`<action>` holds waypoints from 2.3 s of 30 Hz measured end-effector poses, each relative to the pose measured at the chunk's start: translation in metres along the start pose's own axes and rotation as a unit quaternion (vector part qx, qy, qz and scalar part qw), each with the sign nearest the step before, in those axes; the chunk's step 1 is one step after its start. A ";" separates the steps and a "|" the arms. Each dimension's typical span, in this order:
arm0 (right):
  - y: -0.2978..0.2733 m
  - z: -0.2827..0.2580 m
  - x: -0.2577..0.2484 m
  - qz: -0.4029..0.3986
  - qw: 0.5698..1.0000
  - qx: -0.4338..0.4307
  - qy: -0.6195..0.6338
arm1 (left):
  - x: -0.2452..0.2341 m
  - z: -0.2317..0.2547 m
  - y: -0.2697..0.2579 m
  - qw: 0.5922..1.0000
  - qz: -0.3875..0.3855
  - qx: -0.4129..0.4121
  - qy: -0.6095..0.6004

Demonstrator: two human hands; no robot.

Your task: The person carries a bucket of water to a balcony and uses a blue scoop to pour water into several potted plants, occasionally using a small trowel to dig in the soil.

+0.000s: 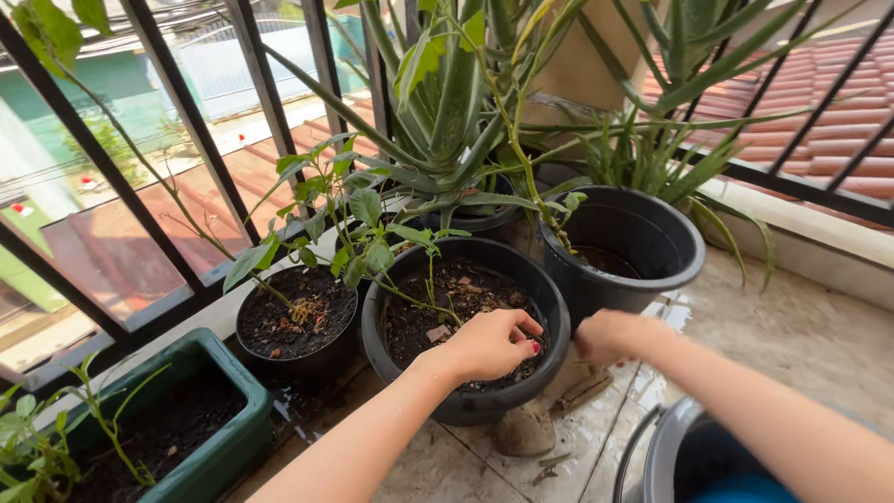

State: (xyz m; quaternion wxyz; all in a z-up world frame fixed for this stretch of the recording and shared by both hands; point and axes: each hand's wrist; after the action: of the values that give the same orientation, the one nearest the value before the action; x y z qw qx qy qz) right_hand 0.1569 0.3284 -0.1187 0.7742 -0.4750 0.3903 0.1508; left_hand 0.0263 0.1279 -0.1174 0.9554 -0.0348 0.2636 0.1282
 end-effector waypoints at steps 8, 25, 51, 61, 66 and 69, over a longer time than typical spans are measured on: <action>0.185 -0.014 0.134 -0.043 0.944 -0.186 -0.271 | -0.007 0.019 0.037 0.998 0.031 -0.045 0.009; 0.000 0.055 -0.035 -0.102 0.992 -0.080 -0.002 | -0.061 -0.002 0.020 0.995 -0.026 -0.033 -0.088; -0.071 -0.046 -0.166 0.446 0.820 -0.149 0.327 | -0.098 -0.052 -0.044 0.996 0.073 0.047 0.020; -0.083 -0.063 -0.134 0.451 0.827 -0.206 0.266 | -0.089 -0.028 -0.054 0.972 0.186 0.143 0.008; -0.095 -0.040 -0.139 0.494 0.790 -0.199 0.303 | -0.084 -0.042 -0.048 0.956 0.228 0.185 0.001; -0.075 -0.044 -0.134 0.477 0.787 -0.198 0.338 | -0.078 -0.049 -0.050 0.961 0.240 0.140 0.000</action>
State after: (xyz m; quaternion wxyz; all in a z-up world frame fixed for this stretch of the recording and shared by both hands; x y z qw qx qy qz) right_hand 0.0949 0.2718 0.0169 0.3107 -0.3919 0.7655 0.4048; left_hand -0.0492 0.0554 -0.1200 0.8920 0.1636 0.2792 0.3156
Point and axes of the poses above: each hand's wrist, its own y-axis towards the middle knuckle, its own x-axis out of the palm, z = x × y, and after that the axes turned 6 degrees about -y, right-handed
